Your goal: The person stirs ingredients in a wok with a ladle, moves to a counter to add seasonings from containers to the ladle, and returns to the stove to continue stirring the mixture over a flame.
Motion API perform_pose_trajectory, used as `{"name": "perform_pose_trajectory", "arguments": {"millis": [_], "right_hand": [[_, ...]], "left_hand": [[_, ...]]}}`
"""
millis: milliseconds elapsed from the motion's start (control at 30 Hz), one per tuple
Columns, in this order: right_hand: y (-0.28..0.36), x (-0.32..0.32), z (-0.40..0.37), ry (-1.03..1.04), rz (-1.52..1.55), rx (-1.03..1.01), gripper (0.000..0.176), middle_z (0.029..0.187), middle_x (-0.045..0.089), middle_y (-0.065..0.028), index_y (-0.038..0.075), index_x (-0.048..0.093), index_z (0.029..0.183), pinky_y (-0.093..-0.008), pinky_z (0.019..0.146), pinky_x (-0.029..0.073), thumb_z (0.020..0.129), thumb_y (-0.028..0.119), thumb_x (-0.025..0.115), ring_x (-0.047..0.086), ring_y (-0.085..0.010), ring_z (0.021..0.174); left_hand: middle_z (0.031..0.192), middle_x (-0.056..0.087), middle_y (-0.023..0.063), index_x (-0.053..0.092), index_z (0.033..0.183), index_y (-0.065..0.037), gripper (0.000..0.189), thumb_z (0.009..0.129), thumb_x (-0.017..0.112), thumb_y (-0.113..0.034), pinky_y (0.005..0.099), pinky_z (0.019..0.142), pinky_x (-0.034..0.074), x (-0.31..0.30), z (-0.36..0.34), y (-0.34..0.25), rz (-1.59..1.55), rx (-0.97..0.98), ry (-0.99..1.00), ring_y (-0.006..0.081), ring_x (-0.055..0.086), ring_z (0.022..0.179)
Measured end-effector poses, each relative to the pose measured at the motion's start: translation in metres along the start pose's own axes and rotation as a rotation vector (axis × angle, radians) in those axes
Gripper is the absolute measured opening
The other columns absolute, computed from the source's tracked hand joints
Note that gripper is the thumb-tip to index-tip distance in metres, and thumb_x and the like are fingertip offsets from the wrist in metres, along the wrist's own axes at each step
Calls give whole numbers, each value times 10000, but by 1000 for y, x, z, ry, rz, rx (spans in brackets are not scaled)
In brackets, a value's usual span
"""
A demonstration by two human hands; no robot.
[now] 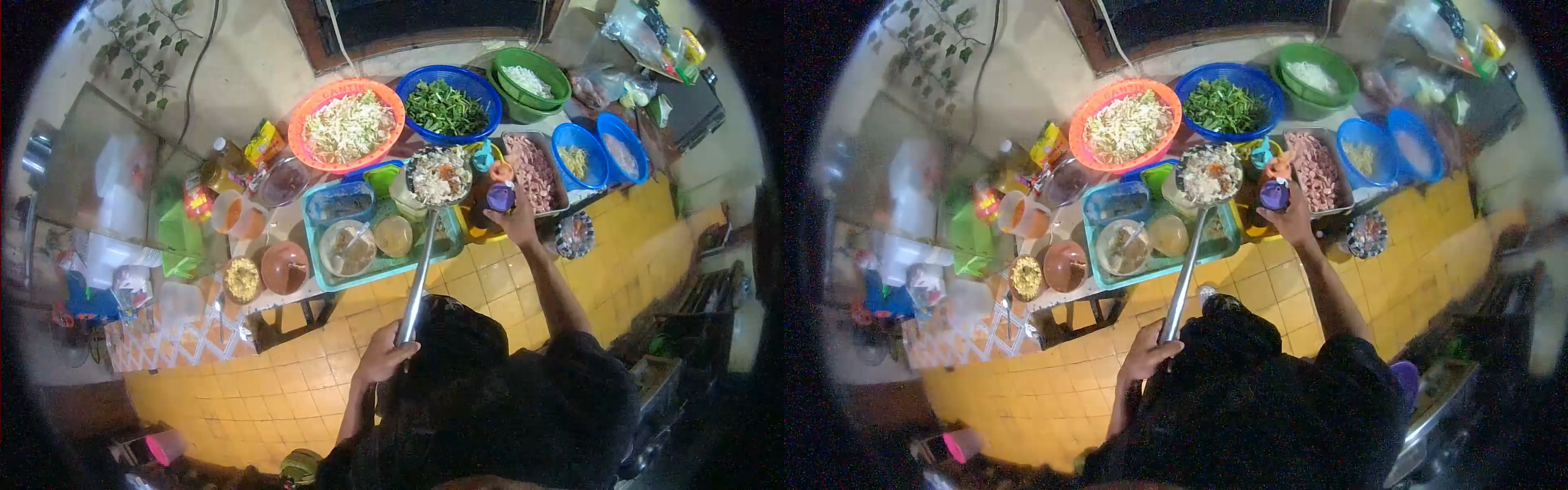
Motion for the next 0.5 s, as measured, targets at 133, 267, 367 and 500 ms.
{"name": "perform_pose_trajectory", "arguments": {"millis": [133,267,367,500], "right_hand": [[-51,4,-10,8,90,34,376,905,555,-77,11,526,1040,-313,680,451,729,132,699,552,-181,771],[-70,-17,29,-92,-29,-52,345,1132,533,-120,34,479,1211,-297,871,397,875,113,487,493,-182,1042],[-76,-25,48,187,227,-29,353,1209,493,-130,42,480,1219,-285,948,335,877,127,460,428,-193,1144],[-81,-36,77,397,148,370,251,921,596,-99,9,573,1035,-288,783,434,851,130,454,532,-190,904]], "left_hand": [[656,460,-11,496,837,-29,208,750,634,-157,249,554,375,7,-12,8,-20,2,-35,90,438,605],[679,473,10,504,888,-12,197,758,603,-123,261,575,391,5,-22,30,128,80,-87,105,452,620],[714,510,34,520,956,-9,221,761,587,-92,278,595,416,11,-33,28,126,80,-123,125,488,639],[792,546,35,536,1028,-29,289,748,599,-58,272,663,424,16,-36,36,143,137,-190,127,507,722]]}}
Point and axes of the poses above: each hand's wrist, its own z-axis towards the middle knuckle, its own x-axis out of the palm, y = z × x, the point moved 1 cm from there along z, towards the middle knuckle
